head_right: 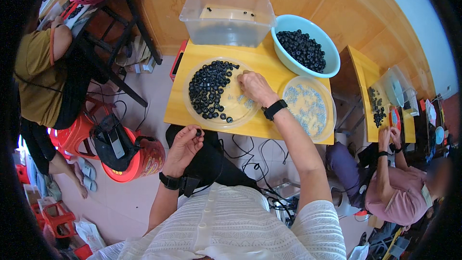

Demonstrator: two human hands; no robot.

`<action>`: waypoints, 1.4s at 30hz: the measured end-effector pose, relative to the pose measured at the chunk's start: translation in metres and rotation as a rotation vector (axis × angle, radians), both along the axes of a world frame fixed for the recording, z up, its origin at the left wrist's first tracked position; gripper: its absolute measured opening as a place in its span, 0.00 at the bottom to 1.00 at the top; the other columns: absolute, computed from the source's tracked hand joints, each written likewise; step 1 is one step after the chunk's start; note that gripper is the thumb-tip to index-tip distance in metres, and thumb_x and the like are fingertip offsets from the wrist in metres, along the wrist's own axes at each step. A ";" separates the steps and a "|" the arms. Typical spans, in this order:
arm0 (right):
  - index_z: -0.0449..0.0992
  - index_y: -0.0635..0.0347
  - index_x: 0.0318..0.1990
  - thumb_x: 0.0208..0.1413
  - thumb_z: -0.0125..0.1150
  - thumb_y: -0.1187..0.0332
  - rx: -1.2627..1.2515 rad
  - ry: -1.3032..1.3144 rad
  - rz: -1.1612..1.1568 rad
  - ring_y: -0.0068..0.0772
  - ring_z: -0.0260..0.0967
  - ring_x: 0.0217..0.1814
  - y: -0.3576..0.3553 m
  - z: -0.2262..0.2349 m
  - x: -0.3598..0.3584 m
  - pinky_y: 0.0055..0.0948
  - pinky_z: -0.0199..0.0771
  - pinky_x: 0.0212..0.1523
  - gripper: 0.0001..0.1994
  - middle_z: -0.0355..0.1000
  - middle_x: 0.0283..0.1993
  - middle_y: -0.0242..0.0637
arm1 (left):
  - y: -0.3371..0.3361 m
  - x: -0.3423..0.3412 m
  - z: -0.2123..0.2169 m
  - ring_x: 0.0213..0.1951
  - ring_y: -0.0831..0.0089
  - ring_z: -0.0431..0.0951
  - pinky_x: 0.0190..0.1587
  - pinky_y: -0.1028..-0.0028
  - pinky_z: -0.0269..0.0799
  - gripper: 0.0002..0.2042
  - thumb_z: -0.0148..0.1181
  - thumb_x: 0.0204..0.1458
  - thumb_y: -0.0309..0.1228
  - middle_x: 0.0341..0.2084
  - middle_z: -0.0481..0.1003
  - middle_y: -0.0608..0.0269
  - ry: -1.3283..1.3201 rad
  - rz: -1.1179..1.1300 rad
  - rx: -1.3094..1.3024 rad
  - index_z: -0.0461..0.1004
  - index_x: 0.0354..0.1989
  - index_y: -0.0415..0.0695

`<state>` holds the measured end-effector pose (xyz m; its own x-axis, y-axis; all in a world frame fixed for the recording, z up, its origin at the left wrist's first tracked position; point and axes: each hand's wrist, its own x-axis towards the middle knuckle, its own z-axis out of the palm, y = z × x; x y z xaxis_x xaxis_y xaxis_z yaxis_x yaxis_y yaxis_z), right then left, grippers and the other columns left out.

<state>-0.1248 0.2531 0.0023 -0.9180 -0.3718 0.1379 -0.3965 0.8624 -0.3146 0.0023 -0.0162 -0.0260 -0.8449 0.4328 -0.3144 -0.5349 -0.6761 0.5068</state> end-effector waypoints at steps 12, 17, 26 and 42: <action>0.70 0.68 0.31 0.31 0.58 0.80 0.196 -0.008 0.115 0.49 0.69 0.37 -0.009 -0.001 -0.006 0.37 0.70 0.38 0.13 0.70 0.33 0.46 | 0.004 -0.002 0.000 0.29 0.79 0.75 0.34 0.82 0.74 0.06 0.55 0.53 0.27 0.30 0.75 0.62 -0.015 -0.021 -0.011 0.72 0.37 0.42; 0.71 0.68 0.31 0.31 0.58 0.80 0.215 -0.029 0.099 0.49 0.69 0.37 -0.009 -0.003 -0.007 0.37 0.70 0.38 0.13 0.71 0.33 0.47 | 0.007 -0.003 0.000 0.30 0.79 0.75 0.35 0.82 0.74 0.06 0.55 0.53 0.27 0.30 0.75 0.62 -0.015 -0.030 -0.016 0.72 0.38 0.41; 0.71 0.64 0.23 0.37 0.57 0.77 0.205 0.085 0.091 0.48 0.71 0.32 -0.009 -0.005 -0.003 0.38 0.71 0.36 0.03 0.71 0.27 0.47 | 0.007 -0.003 0.001 0.30 0.78 0.75 0.34 0.81 0.74 0.06 0.55 0.53 0.27 0.30 0.74 0.62 0.001 -0.027 -0.001 0.72 0.38 0.41; 0.76 0.65 0.30 0.44 0.58 0.78 -0.650 -0.005 0.001 0.42 0.69 0.26 -0.096 0.050 0.137 0.31 0.67 0.26 0.04 0.68 0.25 0.42 | 0.008 0.006 0.016 0.33 0.72 0.78 0.39 0.76 0.77 0.08 0.56 0.49 0.19 0.32 0.75 0.59 0.155 0.052 -0.098 0.72 0.39 0.36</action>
